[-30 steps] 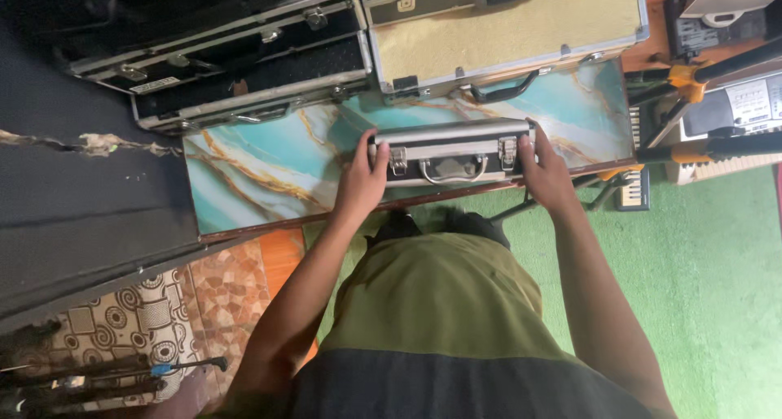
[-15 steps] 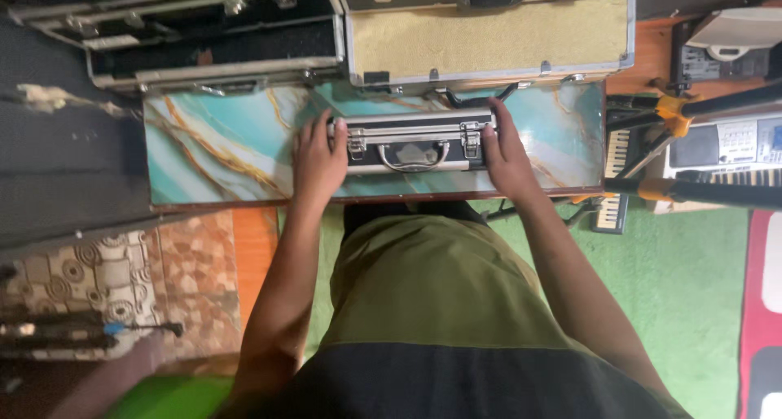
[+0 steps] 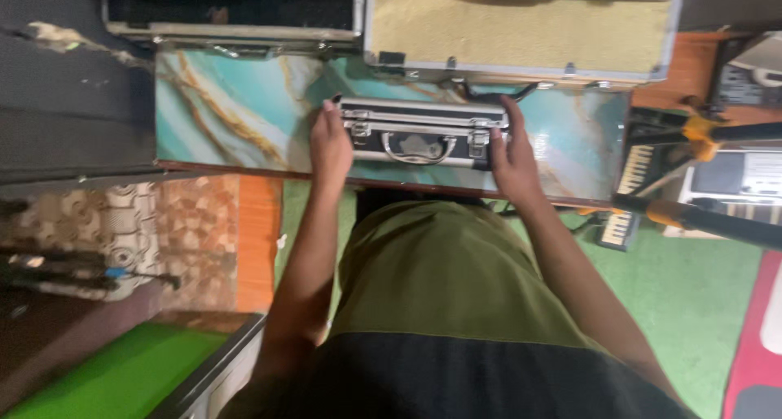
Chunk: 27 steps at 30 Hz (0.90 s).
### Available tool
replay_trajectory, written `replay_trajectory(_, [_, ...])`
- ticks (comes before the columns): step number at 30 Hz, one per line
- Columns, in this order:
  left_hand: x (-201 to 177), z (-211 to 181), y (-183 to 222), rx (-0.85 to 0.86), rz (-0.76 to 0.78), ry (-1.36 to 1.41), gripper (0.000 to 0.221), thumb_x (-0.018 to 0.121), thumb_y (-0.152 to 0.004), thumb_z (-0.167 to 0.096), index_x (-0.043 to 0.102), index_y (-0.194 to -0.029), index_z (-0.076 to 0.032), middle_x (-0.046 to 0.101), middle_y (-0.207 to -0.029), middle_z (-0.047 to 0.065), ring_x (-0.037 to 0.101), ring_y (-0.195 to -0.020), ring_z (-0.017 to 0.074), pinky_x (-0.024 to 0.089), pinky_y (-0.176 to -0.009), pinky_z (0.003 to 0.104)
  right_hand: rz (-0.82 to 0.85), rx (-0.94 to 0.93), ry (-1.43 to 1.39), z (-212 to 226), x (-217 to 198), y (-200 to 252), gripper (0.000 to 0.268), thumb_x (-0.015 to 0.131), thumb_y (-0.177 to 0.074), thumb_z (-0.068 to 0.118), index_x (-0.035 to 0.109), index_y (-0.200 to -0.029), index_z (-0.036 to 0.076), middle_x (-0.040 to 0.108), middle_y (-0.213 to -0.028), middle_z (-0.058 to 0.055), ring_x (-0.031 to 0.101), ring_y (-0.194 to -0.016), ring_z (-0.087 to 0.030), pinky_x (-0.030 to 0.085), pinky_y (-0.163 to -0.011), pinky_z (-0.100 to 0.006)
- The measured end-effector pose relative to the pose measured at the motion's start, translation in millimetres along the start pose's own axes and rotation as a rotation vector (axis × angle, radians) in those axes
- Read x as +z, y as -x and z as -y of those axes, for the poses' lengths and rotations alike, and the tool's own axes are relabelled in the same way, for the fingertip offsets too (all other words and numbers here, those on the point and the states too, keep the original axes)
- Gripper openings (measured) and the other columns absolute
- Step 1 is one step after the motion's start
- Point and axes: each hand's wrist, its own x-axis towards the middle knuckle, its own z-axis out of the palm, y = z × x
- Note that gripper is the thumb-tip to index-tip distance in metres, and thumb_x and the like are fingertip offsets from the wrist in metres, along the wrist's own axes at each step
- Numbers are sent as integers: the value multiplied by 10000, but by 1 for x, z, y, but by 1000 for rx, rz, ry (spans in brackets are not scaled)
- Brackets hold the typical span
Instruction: The person packs microphones into a foam-lined case, closes it, then rearranges several other equipment cases and a smaller metal case on a workbench and the floor.
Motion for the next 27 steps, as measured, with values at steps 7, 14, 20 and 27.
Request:
replay_trajectory(7, [-4, -6, 3, 122, 33, 12, 504, 344, -1107, -353, 615, -1339, 2, 617, -1239, 241, 599, -1171, 405, 462, -1017, 431, 88, 91, 5, 7, -10, -2, 647, 423, -1097, 273, 159, -1646, 56, 378, -1629, -292, 417, -1494, -402, 319, -1218, -407])
replay_trajectory(14, [-18, -24, 11, -8, 139, 60, 514, 327, -1114, -396, 571, -1423, -66, 673, -1325, 222, 627, -1260, 373, 476, -1044, 393, 91, 111, -58, 2, -8, -1, 663, 383, -1113, 345, 141, -1654, 47, 266, -1677, -288, 277, -1550, -397, 233, -1239, -412])
replay_trajectory(20, [-25, -32, 28, 5, 141, 123, 503, 340, -1104, -410, 558, -1445, -111, 665, -1365, 196, 635, -1289, 324, 470, -1064, 370, 96, 670, -493, -14, 0, -11, 849, 366, -1016, 632, 257, -1602, 27, 359, -1657, -162, 366, -1514, -265, 271, -1215, -349])
replay_trajectory(27, [-29, -28, 25, -152, 239, 135, 524, 318, -1080, -439, 522, -1492, -188, 589, -1460, 151, 557, -1360, 297, 408, -1111, 376, 23, 735, -414, -4, 2, -1, 852, 377, -982, 649, 260, -1600, 75, 414, -1592, -148, 443, -1431, -238, 349, -1159, -348])
